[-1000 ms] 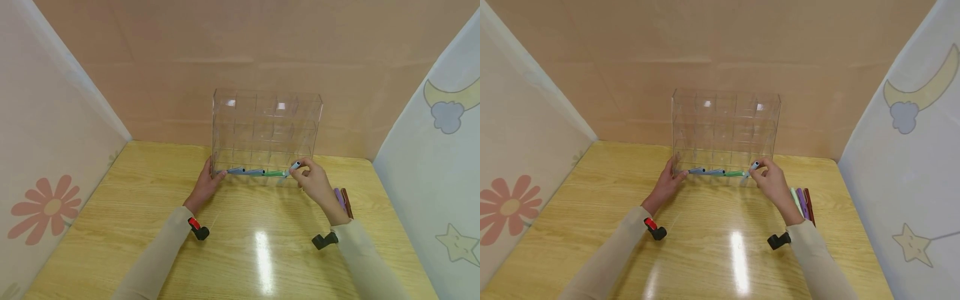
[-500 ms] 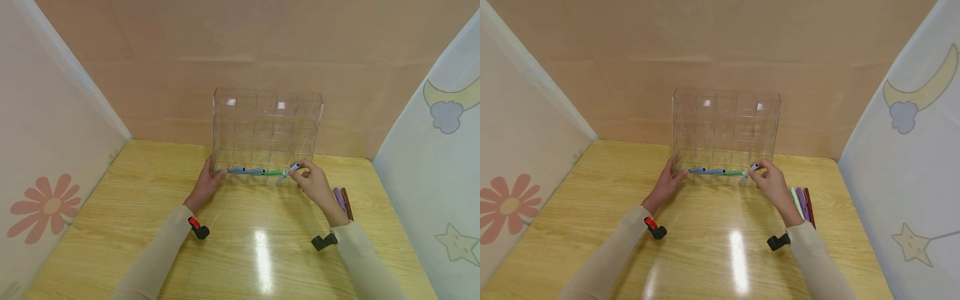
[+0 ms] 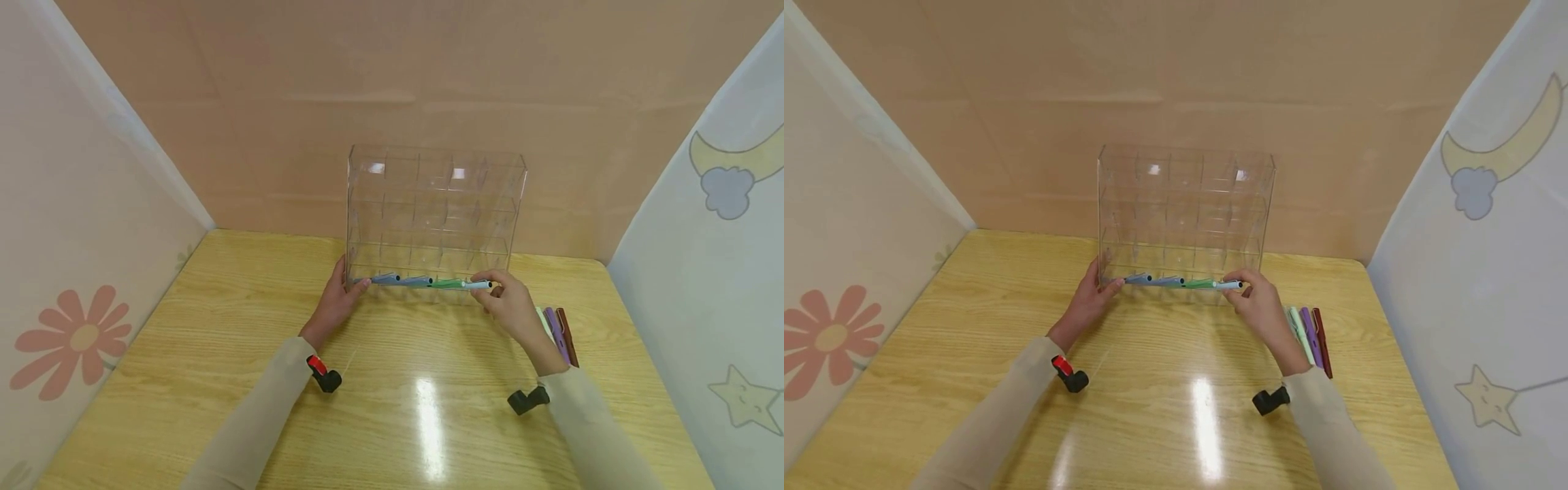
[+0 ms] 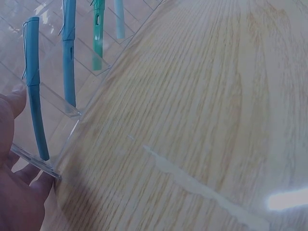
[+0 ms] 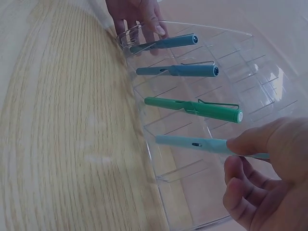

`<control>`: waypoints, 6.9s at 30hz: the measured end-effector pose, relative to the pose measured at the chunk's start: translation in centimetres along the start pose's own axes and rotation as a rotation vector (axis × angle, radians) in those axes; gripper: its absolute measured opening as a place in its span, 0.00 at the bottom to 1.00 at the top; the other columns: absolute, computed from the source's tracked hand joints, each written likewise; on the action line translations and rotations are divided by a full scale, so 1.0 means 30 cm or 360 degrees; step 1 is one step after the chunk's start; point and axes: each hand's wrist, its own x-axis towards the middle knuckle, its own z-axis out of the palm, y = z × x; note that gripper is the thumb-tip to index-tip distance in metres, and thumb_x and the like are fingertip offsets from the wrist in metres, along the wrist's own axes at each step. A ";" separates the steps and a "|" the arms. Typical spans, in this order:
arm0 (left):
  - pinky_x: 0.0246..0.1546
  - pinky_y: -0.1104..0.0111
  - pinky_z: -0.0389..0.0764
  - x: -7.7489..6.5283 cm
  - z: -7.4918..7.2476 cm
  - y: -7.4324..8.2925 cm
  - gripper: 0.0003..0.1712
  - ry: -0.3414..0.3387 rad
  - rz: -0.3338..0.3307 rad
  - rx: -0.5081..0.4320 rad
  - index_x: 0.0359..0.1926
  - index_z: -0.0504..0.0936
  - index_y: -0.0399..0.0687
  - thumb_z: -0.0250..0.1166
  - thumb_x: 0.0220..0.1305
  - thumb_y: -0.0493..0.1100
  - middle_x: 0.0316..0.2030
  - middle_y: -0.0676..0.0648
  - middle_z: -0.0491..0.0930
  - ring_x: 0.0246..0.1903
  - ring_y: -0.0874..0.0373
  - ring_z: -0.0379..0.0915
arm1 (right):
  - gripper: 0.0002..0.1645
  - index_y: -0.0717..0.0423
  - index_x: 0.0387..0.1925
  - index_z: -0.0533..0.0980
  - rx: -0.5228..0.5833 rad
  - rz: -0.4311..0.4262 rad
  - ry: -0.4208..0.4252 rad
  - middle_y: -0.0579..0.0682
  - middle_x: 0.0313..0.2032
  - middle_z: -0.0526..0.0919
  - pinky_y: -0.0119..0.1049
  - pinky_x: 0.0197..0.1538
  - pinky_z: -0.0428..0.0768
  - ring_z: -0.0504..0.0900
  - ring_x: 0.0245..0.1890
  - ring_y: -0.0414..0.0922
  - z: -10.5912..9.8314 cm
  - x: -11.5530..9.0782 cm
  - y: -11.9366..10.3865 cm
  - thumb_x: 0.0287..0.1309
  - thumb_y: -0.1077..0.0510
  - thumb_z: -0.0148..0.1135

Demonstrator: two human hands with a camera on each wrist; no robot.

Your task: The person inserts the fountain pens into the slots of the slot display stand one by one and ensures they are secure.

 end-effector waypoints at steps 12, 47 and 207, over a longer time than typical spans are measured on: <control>0.81 0.39 0.60 0.003 0.006 0.003 0.49 0.0010 0.0002 -0.0010 0.88 0.40 0.52 0.61 0.82 0.47 0.86 0.40 0.48 0.85 0.39 0.47 | 0.26 0.60 0.68 0.75 0.0015 0.0043 0.0028 0.61 0.65 0.77 0.31 0.27 0.77 0.80 0.27 0.43 -0.003 -0.012 0.003 0.73 0.59 0.65; 0.82 0.41 0.57 -0.003 0.002 0.007 0.49 -0.0001 -0.0031 -0.0006 0.88 0.39 0.52 0.60 0.82 0.50 0.86 0.41 0.46 0.85 0.39 0.46 | 0.22 0.56 0.62 0.77 -0.0194 0.0062 0.0105 0.62 0.34 0.86 0.31 0.17 0.64 0.68 0.16 0.39 -0.046 -0.054 0.025 0.78 0.48 0.61; 0.80 0.41 0.62 -0.007 0.001 0.009 0.49 -0.0017 -0.0020 -0.0033 0.88 0.40 0.54 0.61 0.81 0.51 0.86 0.41 0.48 0.84 0.39 0.49 | 0.30 0.63 0.58 0.77 -0.0557 0.0236 0.0558 0.55 0.35 0.89 0.33 0.20 0.70 0.76 0.18 0.26 -0.446 -0.283 0.126 0.79 0.40 0.57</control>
